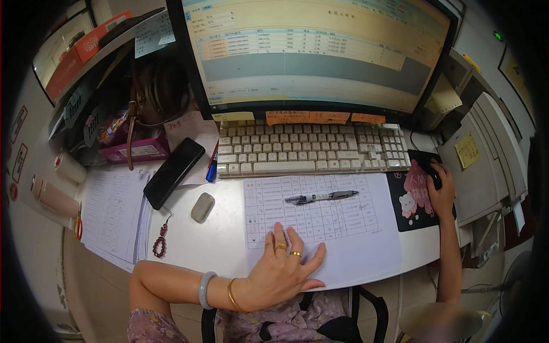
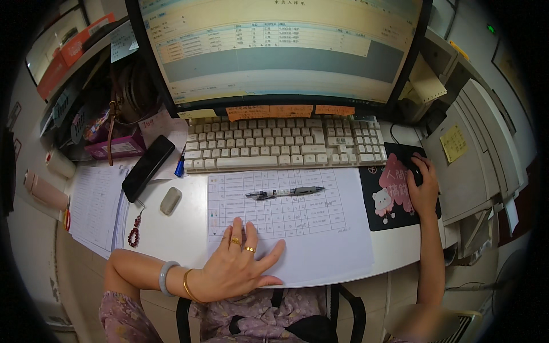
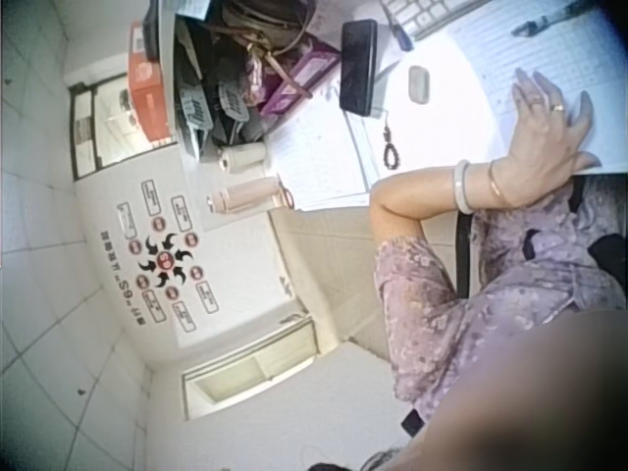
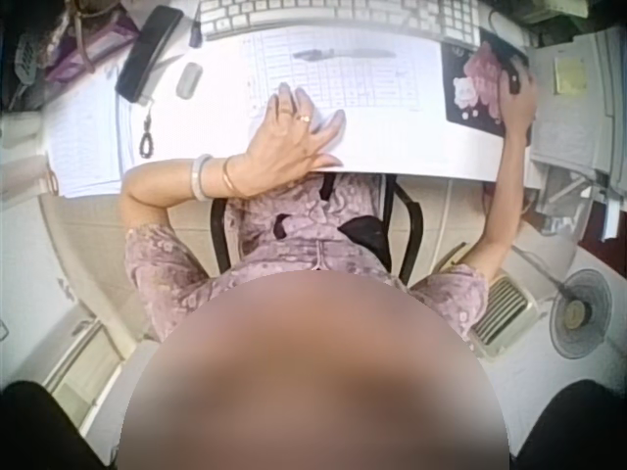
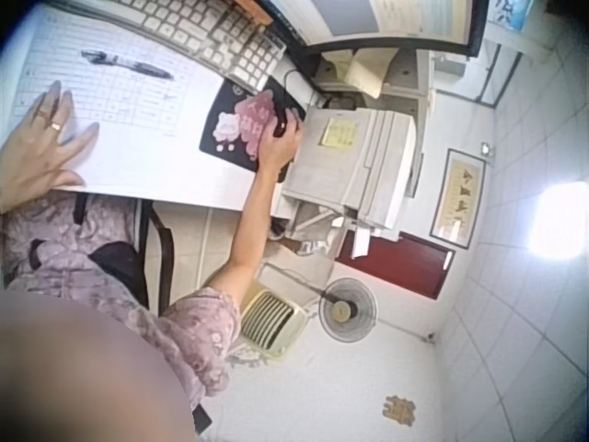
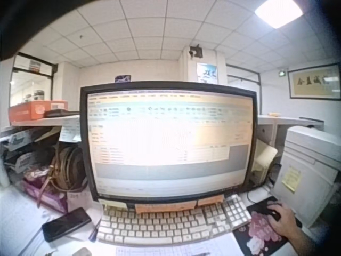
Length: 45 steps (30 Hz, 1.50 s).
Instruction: Entering data from a paper log into a computer spreadsheet and checking records.
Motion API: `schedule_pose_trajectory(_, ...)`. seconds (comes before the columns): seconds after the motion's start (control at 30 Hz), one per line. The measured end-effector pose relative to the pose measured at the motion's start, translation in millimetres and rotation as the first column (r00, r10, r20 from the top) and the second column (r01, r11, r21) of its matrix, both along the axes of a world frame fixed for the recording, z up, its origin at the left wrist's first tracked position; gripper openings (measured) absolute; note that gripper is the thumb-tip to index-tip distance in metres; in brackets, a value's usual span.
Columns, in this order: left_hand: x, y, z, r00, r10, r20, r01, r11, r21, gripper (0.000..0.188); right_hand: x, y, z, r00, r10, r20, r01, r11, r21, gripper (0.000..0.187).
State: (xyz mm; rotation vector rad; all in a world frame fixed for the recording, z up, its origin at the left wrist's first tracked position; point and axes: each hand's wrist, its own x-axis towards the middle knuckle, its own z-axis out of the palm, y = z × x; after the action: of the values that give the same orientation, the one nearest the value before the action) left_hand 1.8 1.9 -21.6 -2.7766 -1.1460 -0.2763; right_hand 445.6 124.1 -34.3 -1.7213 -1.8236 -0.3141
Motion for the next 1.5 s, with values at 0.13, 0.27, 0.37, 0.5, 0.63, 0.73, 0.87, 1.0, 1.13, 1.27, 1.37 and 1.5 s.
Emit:
schedule_pose_trajectory(0.13,0,0,0,1.0,0.003,-0.007,-0.003,1.0,0.005,0.073,-1,1,1,1.0,0.018,-0.007,-0.018,1.0,0.001,0.034)
schedule_pose_trajectory(0.27,-1,1,0,1.0,0.0,-0.004,0.0,1.0,0.002,0.073,-1,1,1,1.0,0.009,0.009,-0.009,1.0,0.008,0.035)
schedule_pose_trajectory(0.37,-1,0,0,1.0,-0.001,0.002,0.001,1.0,0.003,0.073,1,1,1,0.999,0.031,0.007,-0.031,0.999,0.019,0.035)
schedule_pose_trajectory(0.5,-1,-1,0,1.0,0.001,-0.006,-0.001,1.0,0.002,0.073,0,0,0,1.0,0.027,0.004,-0.027,1.0,0.014,0.035)
schedule_pose_trajectory(0.63,-1,-2,0,1.0,0.002,0.004,-0.002,1.0,-0.002,0.072,0,-2,-1,0.999,0.035,0.008,-0.035,0.999,0.014,0.037)
schedule_pose_trajectory(0.73,-1,-2,-3,1.0,0.001,0.007,-0.001,1.0,0.0,0.072,6,0,-9,0.999,0.027,0.031,-0.027,0.999,0.029,0.039)
schedule_pose_trajectory(0.87,0,-2,-3,1.0,0.015,0.015,-0.015,1.0,0.008,0.072,6,0,-6,1.0,-0.009,0.025,0.009,1.0,0.0,0.044)
schedule_pose_trajectory(1.0,-2,1,-3,1.0,-0.016,0.025,0.016,1.0,-0.011,0.07,-4,3,2,0.991,-0.036,0.129,0.025,0.996,0.082,0.043)
schedule_pose_trajectory(1.13,0,4,-3,1.0,-0.012,0.027,0.012,1.0,-0.015,0.072,-32,8,29,0.879,0.054,0.473,-0.154,0.972,0.176,0.039)
schedule_pose_trajectory(1.27,-1,5,0,0.997,-0.043,0.06,0.045,0.999,-0.028,0.07,-121,16,67,0.885,0.388,0.257,-0.427,0.896,0.12,0.031)
schedule_pose_trajectory(1.37,-4,3,-3,0.997,-0.035,0.073,0.038,0.999,-0.035,0.068,-192,26,72,0.778,0.607,-0.162,-0.627,0.765,-0.144,0.028)
schedule_pose_trajectory(1.5,-2,4,-6,0.995,-0.055,0.079,0.057,0.998,-0.016,0.068,-263,43,50,0.568,0.721,-0.397,-0.82,0.534,-0.203,0.034)
